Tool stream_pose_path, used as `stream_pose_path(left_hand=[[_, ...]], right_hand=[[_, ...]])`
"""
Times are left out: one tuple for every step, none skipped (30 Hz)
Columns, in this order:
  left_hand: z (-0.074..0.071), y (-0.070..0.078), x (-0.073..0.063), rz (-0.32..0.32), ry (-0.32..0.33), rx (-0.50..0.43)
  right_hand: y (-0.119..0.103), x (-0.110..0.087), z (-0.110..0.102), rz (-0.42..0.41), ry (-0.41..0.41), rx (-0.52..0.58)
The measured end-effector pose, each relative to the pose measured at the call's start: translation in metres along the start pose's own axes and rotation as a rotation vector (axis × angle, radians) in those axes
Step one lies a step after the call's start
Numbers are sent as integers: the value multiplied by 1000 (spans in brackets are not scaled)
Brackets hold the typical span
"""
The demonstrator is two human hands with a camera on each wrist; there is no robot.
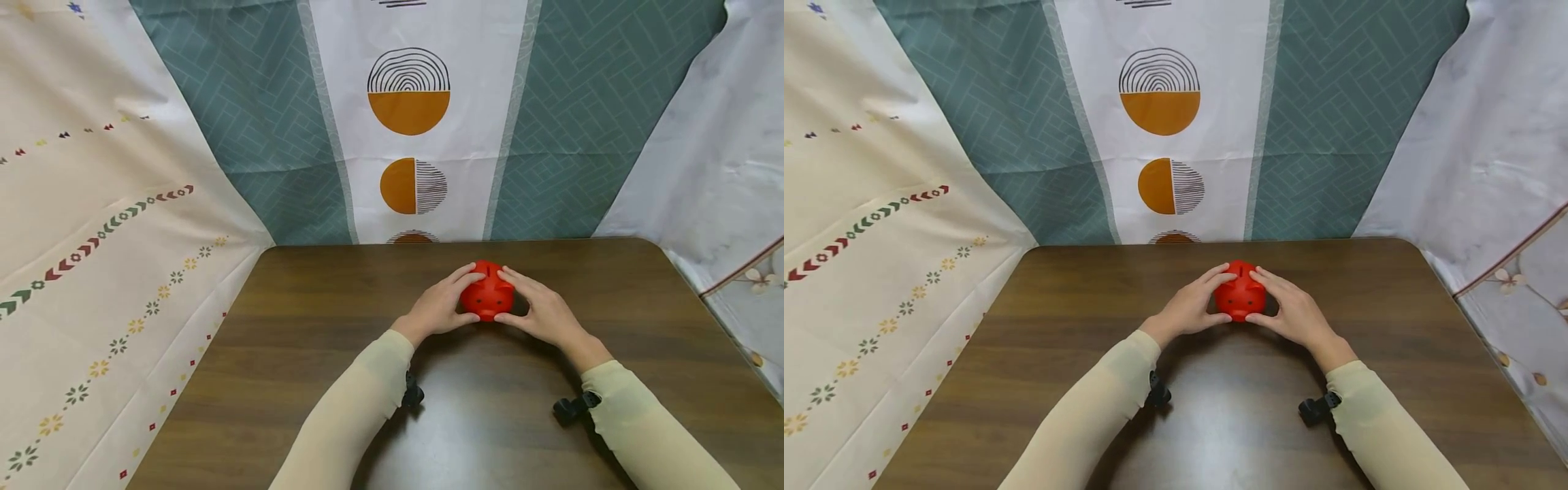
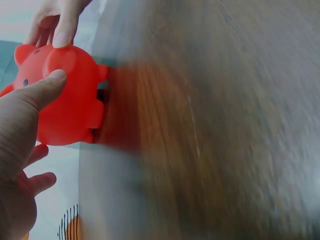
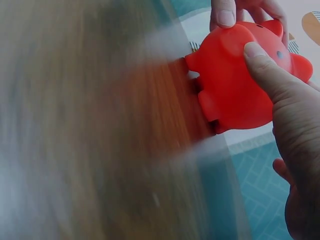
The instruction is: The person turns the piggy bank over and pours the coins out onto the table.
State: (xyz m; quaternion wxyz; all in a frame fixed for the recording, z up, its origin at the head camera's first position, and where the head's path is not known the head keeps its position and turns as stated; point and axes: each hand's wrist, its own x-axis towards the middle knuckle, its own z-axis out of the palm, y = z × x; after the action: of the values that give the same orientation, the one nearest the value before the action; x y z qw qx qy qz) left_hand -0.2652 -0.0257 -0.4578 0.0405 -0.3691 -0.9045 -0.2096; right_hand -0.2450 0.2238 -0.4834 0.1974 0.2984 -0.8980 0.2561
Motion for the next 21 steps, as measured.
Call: stream_pose_path(left_hand=[[-1,-2,-2,-1,3,-6],[-2,-4,-5,-4,5,-13],[-3,-5,-7,-7,8,-20],[-5,-7,-10,-12,13,-24],[-6,-9,-13,-17,17,-28],[-8,-12,-16,-23,20,-34],[-9,-14,-19,-32,22,-41],[-11,-17,-22,-42,21,-46],[-12,-19,-25,-51,22,-50],[-13,-22,-28,-60,24,-52],[-14,-25,-31,-68,25,-58],[-16,-27,-34,-74,28,-65],[-16,-30,-37,-80,32,-66],[-17,-32,-40,-82,37,-68],[-18,-34,-43,-86,42,-74],[-19,-35,-46,-90,48,-80],[-19,-37,-48,-96,53,-86],[-20,-38,-51,-101,59,-92],[-20,-39,-54,-108,63,-101],[-21,-39,-56,-113,67,-111],[-22,-40,-59,-120,71,-119]], right_hand=[[-2,1,2,-1,-2,4],[-4,2,5,2,-3,9],[-6,3,7,3,-4,14],[-8,5,10,6,-5,18],[-10,6,13,9,-8,25],[-13,8,15,12,-12,33],[-16,10,18,16,-18,40],[-19,12,21,21,-24,48],[-21,15,23,26,-30,57],[-24,17,26,30,-35,67],[-27,19,29,33,-41,76],[-30,21,31,37,-45,84],[-33,23,34,40,-49,91],[-35,25,36,44,-52,98],[-37,26,38,47,-56,105],[-40,27,41,50,-60,109],[-42,28,43,55,-64,116],[-44,29,45,60,-68,123],[-46,30,46,64,-70,129],[-48,31,48,65,-72,134],[-50,31,50,67,-72,140]])
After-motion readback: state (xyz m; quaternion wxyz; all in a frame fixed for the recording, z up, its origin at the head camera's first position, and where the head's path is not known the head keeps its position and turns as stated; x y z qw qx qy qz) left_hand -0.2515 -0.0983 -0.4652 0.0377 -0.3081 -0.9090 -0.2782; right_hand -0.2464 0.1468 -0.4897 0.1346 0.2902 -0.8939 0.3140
